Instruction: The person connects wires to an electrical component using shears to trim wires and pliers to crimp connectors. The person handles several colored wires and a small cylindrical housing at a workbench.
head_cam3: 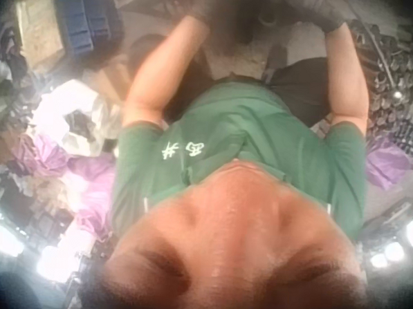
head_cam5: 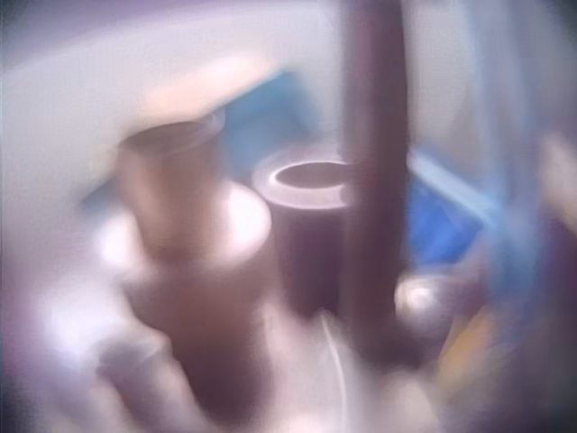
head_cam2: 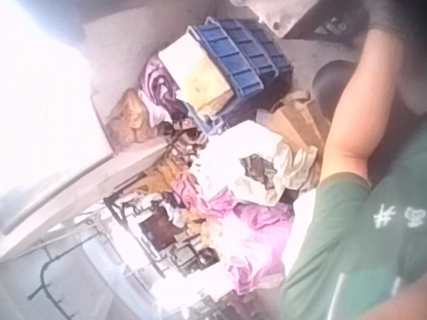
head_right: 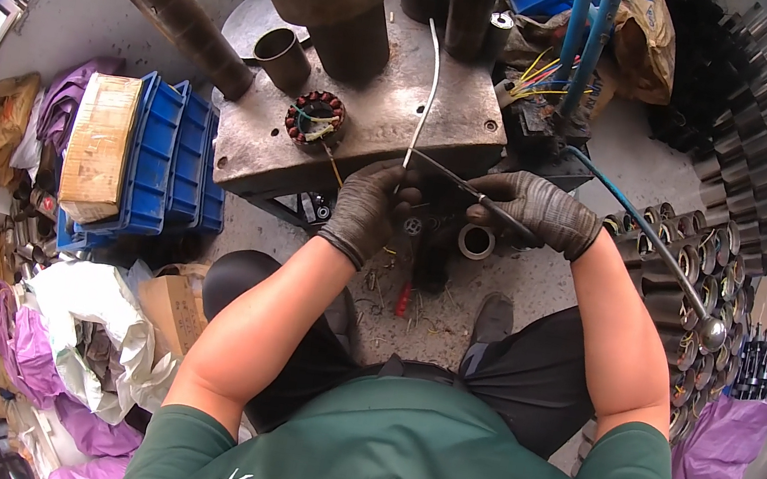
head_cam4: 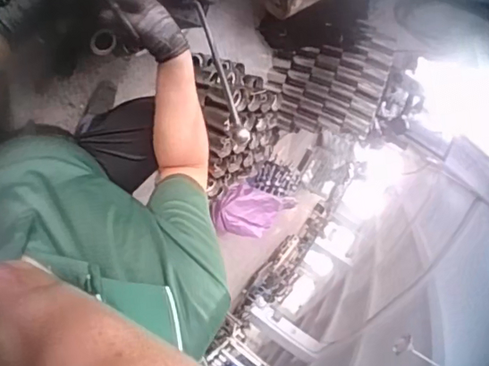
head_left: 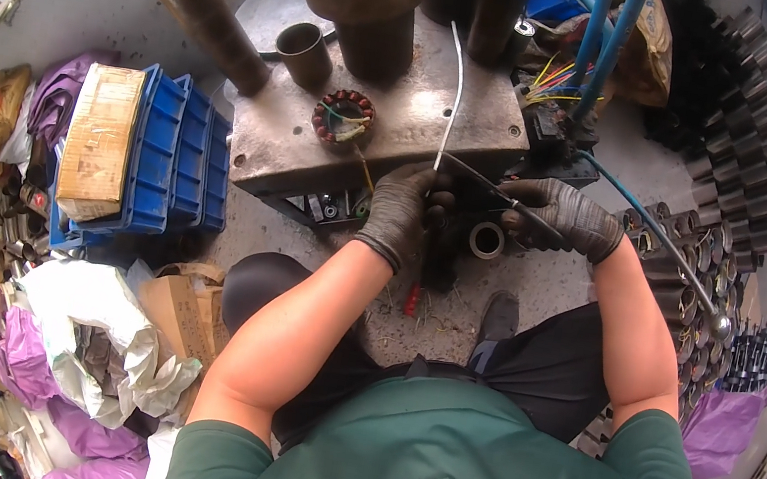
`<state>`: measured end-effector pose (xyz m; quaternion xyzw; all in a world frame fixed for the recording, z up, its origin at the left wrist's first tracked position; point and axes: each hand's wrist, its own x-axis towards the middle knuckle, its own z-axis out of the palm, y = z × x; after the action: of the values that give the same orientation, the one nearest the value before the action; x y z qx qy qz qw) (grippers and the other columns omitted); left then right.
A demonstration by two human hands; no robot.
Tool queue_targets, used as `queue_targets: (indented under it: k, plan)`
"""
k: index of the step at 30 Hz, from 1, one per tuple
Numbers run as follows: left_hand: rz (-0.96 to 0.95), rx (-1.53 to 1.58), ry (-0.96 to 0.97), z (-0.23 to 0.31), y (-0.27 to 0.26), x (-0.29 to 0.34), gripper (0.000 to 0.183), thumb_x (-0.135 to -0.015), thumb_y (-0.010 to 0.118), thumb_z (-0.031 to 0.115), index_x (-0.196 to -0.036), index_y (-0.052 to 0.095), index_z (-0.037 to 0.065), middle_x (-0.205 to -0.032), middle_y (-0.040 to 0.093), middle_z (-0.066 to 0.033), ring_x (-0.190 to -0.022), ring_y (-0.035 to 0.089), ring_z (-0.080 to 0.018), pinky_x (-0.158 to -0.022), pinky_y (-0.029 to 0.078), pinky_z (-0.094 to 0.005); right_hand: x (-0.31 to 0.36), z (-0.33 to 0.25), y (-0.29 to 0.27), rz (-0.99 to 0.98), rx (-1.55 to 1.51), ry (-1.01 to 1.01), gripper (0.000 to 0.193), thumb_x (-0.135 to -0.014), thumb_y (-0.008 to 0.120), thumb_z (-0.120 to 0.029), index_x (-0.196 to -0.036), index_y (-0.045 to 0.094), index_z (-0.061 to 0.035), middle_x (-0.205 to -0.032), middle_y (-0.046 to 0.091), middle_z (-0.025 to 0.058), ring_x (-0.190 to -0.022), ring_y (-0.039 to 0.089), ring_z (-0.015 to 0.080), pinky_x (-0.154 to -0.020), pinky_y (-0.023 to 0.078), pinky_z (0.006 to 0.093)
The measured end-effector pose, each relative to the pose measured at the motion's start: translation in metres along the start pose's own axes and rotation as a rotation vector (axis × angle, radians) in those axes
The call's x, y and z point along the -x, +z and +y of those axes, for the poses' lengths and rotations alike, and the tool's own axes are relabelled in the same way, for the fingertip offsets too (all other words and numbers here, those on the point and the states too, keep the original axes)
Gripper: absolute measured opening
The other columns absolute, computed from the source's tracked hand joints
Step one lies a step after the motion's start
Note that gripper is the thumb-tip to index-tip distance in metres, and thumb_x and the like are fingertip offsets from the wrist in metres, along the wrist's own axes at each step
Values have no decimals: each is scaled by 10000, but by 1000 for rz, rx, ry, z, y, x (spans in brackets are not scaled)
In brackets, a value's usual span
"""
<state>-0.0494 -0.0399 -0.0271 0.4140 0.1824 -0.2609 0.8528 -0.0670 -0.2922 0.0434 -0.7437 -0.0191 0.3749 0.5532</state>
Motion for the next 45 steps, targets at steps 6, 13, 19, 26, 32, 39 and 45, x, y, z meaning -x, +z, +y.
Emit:
queue_targets:
  k: [6,13,19,26,32,39,45]
  plan:
    - [38,-37,30,-2,0,-1,168,-1022,604,111,-1159,635,19,-899,671,-67,-685,605,-140,-574,486,-242,1,0,-3,12,45,22,560,-925,795,-230,-1407,594,-30,-820,682,26,-669,633,90,-540,490,212]
    - [3,-10,39,-3,-5,-2,214,-1006,590,82,-1196,619,-11,-891,665,-86,-668,595,-138,-563,486,-245,0,-4,-2,19,43,-9,528,-945,787,-311,-1366,649,-26,-767,647,-18,-577,534,54,-504,446,230]
    - [21,-145,32,-2,5,5,318,-967,607,95,-1260,604,-27,-879,671,-89,-643,597,-135,-547,494,-248,-5,-5,-4,23,40,61,495,-955,743,-253,-1377,615,-28,-751,692,52,-548,625,108,-433,435,228]
    - [0,-192,66,-1,4,3,318,-954,612,95,-1249,611,-23,-861,672,-91,-624,603,-138,-540,497,-249,-7,-18,-2,11,117,31,480,-996,681,-305,-1361,613,-2,-644,677,78,-470,570,92,-412,381,249]
    - [18,-197,66,2,0,-4,278,-953,602,88,-1216,638,4,-845,666,-78,-620,601,-131,-541,493,-239,-16,-22,-7,46,97,43,499,-932,793,-313,-1331,689,-31,-820,709,-1,-594,599,57,-526,516,244]
    - [-3,-111,80,3,-1,-9,220,-953,587,58,-1168,611,15,-883,663,-93,-648,601,-139,-536,473,-243,-17,-42,-4,41,387,-104,526,-901,813,-274,-1332,677,-4,-1116,767,70,-1003,666,137,-915,543,322]
    - [-80,-214,89,3,-5,13,230,-971,574,77,-1187,591,2,-921,674,-109,-686,629,-153,-570,500,-255,-29,-29,-5,129,330,-334,521,-881,807,-161,-1359,657,-17,-1165,750,93,-1047,674,141,-899,564,307]
